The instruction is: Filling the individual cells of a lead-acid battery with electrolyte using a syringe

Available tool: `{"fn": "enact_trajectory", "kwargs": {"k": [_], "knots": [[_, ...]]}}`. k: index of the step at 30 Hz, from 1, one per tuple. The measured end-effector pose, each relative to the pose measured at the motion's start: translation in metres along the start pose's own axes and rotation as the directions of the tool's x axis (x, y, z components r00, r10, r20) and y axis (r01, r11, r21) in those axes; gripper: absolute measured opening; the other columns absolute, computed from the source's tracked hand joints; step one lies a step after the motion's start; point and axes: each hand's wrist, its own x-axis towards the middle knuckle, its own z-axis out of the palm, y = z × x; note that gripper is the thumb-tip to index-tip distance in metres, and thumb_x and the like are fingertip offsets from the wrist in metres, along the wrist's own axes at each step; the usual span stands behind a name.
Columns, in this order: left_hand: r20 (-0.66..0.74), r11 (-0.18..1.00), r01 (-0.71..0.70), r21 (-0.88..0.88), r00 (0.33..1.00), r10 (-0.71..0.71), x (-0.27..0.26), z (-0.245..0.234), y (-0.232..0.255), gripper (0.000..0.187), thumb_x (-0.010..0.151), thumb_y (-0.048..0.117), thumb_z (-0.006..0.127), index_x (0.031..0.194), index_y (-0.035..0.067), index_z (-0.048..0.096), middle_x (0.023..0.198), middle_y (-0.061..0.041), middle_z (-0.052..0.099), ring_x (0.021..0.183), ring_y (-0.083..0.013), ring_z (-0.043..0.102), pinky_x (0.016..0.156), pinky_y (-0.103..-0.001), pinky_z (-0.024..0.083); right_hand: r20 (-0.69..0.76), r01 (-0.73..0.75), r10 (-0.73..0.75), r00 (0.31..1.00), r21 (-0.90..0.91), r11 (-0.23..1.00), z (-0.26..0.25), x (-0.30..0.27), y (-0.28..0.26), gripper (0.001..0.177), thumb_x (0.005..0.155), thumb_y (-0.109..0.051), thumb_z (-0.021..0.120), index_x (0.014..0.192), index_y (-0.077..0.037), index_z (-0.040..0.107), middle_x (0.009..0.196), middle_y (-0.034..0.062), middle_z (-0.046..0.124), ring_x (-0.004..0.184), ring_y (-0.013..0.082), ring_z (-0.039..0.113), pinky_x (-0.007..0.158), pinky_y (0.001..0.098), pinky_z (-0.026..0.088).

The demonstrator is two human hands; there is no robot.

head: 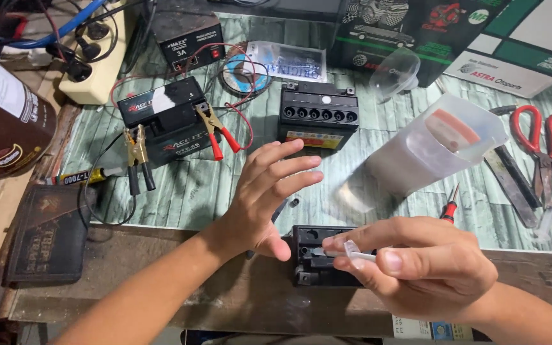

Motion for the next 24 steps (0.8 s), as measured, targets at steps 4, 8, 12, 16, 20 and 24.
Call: {"fn": "enact_trajectory", "kwargs": {"k": [4, 8, 12, 16, 20, 24], "knots": [[-0.014, 1.0, -0.001, -0.001, 1.0, 0.001, 0.0005, -0.0006, -0.0002, 0.093, 0.098, 0.078, 0.007, 0.135, 0.012, 0.059, 0.141, -0.01, 0.061, 0.14, -0.0351, 0.055, 0.119, -0.057, 0.041, 0.02, 0.027, -0.027, 0.999, -0.019, 0.999, -0.0027, -0.0007, 0.0021, 0.051, 0.089, -0.002, 0.08, 0.129, -0.016, 0.051, 0.093, 0.0174, 0.077, 0.083, 0.0226, 0.091, 0.076, 0.0301, 0.085], [0.004, 1.0, -0.001, -0.016, 1.0, 0.002, 0.0006, -0.0017, 0.0019, 0.093, 0.097, 0.077, 0.008, 0.135, 0.011, 0.059, 0.141, -0.01, 0.061, 0.141, -0.0353, 0.054, 0.12, -0.058, 0.041, 0.024, 0.003, -0.001, 1.0, -0.068, 0.998, -0.0019, -0.0022, 0.0002, 0.047, 0.086, -0.004, 0.082, 0.122, -0.014, 0.054, 0.091, 0.0173, 0.077, 0.082, 0.0213, 0.09, 0.075, 0.0282, 0.083], [0.014, 1.0, 0.0, -0.016, 1.0, 0.0, 0.0009, -0.0022, 0.0011, 0.093, 0.097, 0.078, 0.007, 0.136, 0.011, 0.059, 0.142, -0.009, 0.06, 0.142, -0.0343, 0.054, 0.121, -0.058, 0.04, 0.027, 0.011, -0.01, 1.0, -0.042, 0.999, -0.0017, -0.0024, 0.0024, 0.043, 0.082, 0.0, 0.083, 0.114, -0.011, 0.056, 0.089, 0.022, 0.076, 0.081, 0.0241, 0.091, 0.072, 0.0282, 0.082], [0.009, 1.0, -0.001, -0.019, 1.0, 0.001, 0.0016, -0.0024, 0.0011, 0.093, 0.097, 0.077, 0.008, 0.136, 0.011, 0.06, 0.141, -0.009, 0.061, 0.141, -0.0342, 0.054, 0.12, -0.058, 0.041, 0.09, 0.005, 0.001, 0.996, -0.066, 0.998, -0.0054, 0.0002, 0.0022, 0.047, 0.081, -0.003, 0.086, 0.116, -0.014, 0.056, 0.094, 0.019, 0.079, 0.085, 0.0195, 0.091, 0.069, 0.0219, 0.079], [0.013, 1.0, -0.003, -0.015, 1.0, 0.003, 0.0021, -0.0028, 0.0017, 0.093, 0.097, 0.077, 0.007, 0.135, 0.011, 0.06, 0.14, -0.009, 0.061, 0.141, -0.0338, 0.054, 0.12, -0.057, 0.041, 0.075, 0.029, -0.025, 0.997, -0.065, 0.997, -0.0013, 0.0004, 0.004, 0.041, 0.083, -0.003, 0.084, 0.114, -0.01, 0.058, 0.093, 0.0184, 0.078, 0.084, 0.0198, 0.091, 0.07, 0.0227, 0.079], [0.013, 1.0, 0.003, -0.017, 1.0, -0.003, 0.0014, -0.0022, 0.0007, 0.093, 0.096, 0.078, 0.008, 0.135, 0.012, 0.06, 0.14, -0.008, 0.062, 0.141, -0.0327, 0.054, 0.12, -0.057, 0.04, 0.064, 0.034, -0.029, 0.997, -0.074, 0.997, -0.0001, -0.0003, 0.0055, 0.04, 0.083, -0.003, 0.084, 0.113, -0.01, 0.059, 0.092, 0.0171, 0.078, 0.082, 0.0189, 0.09, 0.071, 0.0227, 0.078]]}}
